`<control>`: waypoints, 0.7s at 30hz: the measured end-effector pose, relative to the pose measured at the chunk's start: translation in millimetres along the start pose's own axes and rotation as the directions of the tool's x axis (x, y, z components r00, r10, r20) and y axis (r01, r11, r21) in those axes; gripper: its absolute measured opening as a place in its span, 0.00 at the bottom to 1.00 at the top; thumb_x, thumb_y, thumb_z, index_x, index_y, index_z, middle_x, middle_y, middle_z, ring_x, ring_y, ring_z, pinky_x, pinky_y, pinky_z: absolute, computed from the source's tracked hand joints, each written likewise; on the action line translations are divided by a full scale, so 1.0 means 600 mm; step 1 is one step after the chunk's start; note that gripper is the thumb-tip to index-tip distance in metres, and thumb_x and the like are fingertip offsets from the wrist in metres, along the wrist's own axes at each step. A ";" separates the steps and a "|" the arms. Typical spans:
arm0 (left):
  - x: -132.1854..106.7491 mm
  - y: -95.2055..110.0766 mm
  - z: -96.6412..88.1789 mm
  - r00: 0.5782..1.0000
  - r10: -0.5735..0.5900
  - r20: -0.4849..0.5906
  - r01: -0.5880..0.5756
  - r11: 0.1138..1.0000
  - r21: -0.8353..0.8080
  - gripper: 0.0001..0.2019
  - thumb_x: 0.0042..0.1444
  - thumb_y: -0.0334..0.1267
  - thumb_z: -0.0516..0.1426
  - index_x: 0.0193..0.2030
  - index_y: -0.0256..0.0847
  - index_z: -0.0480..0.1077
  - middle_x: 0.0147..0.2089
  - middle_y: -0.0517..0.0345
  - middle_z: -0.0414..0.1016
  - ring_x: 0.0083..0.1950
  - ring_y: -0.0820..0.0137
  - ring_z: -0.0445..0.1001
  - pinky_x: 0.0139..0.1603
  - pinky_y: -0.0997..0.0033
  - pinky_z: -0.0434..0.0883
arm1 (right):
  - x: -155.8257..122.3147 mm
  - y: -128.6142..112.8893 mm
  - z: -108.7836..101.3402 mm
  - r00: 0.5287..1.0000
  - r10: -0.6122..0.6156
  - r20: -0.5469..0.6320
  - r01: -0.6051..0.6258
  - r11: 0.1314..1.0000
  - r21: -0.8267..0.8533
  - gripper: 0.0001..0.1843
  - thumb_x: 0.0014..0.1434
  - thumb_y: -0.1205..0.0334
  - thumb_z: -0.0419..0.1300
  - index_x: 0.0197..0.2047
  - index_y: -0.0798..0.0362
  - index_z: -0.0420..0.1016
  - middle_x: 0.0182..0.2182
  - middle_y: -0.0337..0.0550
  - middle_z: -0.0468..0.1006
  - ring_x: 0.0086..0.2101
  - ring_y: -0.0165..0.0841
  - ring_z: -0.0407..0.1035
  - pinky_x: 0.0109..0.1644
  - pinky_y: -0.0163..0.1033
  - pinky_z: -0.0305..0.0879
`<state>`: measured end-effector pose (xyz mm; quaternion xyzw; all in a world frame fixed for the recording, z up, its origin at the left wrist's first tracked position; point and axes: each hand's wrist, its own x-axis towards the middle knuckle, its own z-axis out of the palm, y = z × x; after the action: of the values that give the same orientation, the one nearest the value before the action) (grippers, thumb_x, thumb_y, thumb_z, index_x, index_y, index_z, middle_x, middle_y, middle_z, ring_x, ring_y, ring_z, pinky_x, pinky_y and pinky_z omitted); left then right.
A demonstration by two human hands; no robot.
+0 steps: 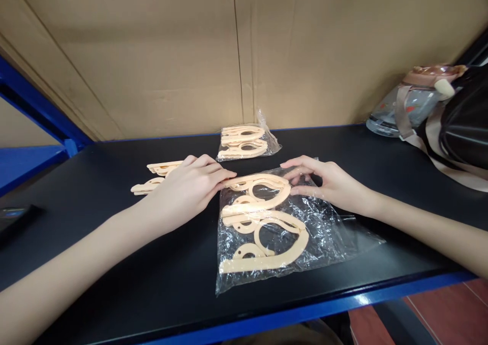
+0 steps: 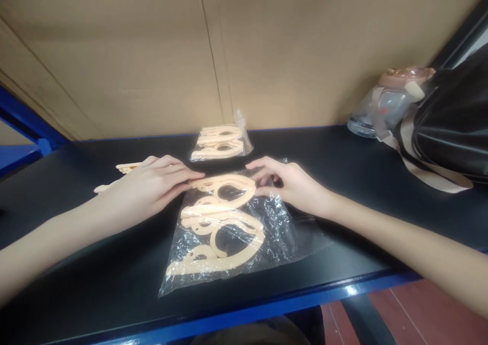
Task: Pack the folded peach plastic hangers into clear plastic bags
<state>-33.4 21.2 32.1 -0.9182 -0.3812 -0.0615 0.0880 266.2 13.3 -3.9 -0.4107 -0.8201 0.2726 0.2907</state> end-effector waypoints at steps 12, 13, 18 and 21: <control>-0.010 -0.001 0.006 0.997 0.067 -0.036 -0.063 0.992 0.114 0.21 0.62 0.26 0.44 0.57 0.34 0.71 0.47 0.46 0.77 0.48 0.58 0.70 0.44 0.60 0.64 | 0.000 -0.001 -0.001 1.000 0.025 0.018 -0.026 1.000 0.015 0.30 0.58 0.51 0.64 0.62 0.43 0.67 0.47 0.38 0.82 0.48 0.39 0.76 0.57 0.50 0.67; -0.011 -0.002 0.006 0.997 0.073 -0.037 -0.068 0.989 0.129 0.22 0.62 0.26 0.44 0.58 0.34 0.70 0.48 0.45 0.77 0.48 0.58 0.70 0.44 0.60 0.64 | 0.000 -0.001 -0.001 0.999 0.026 0.019 -0.027 1.000 0.015 0.30 0.58 0.51 0.64 0.62 0.43 0.67 0.47 0.38 0.82 0.48 0.39 0.75 0.57 0.51 0.66; -0.007 0.001 0.004 0.996 0.090 -0.010 -0.087 0.982 0.165 0.22 0.60 0.24 0.45 0.56 0.36 0.72 0.48 0.46 0.78 0.49 0.57 0.70 0.44 0.59 0.63 | 0.001 -0.004 0.001 1.000 0.004 0.026 -0.004 1.000 0.015 0.30 0.59 0.51 0.64 0.64 0.42 0.66 0.49 0.36 0.81 0.50 0.38 0.74 0.57 0.49 0.66; -0.004 0.002 0.002 0.994 0.106 0.009 -0.106 0.975 0.193 0.22 0.60 0.24 0.44 0.54 0.36 0.72 0.48 0.46 0.79 0.49 0.56 0.70 0.43 0.58 0.63 | 0.002 -0.005 0.002 1.000 -0.006 0.024 0.006 1.000 -0.014 0.30 0.60 0.51 0.62 0.64 0.42 0.65 0.51 0.37 0.79 0.41 0.36 0.76 0.45 0.46 0.71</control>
<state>-33.8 19.0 30.2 -0.9243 -0.3357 -0.0201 0.1804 263.1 12.4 -2.5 -0.4071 -0.8267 0.2708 0.2785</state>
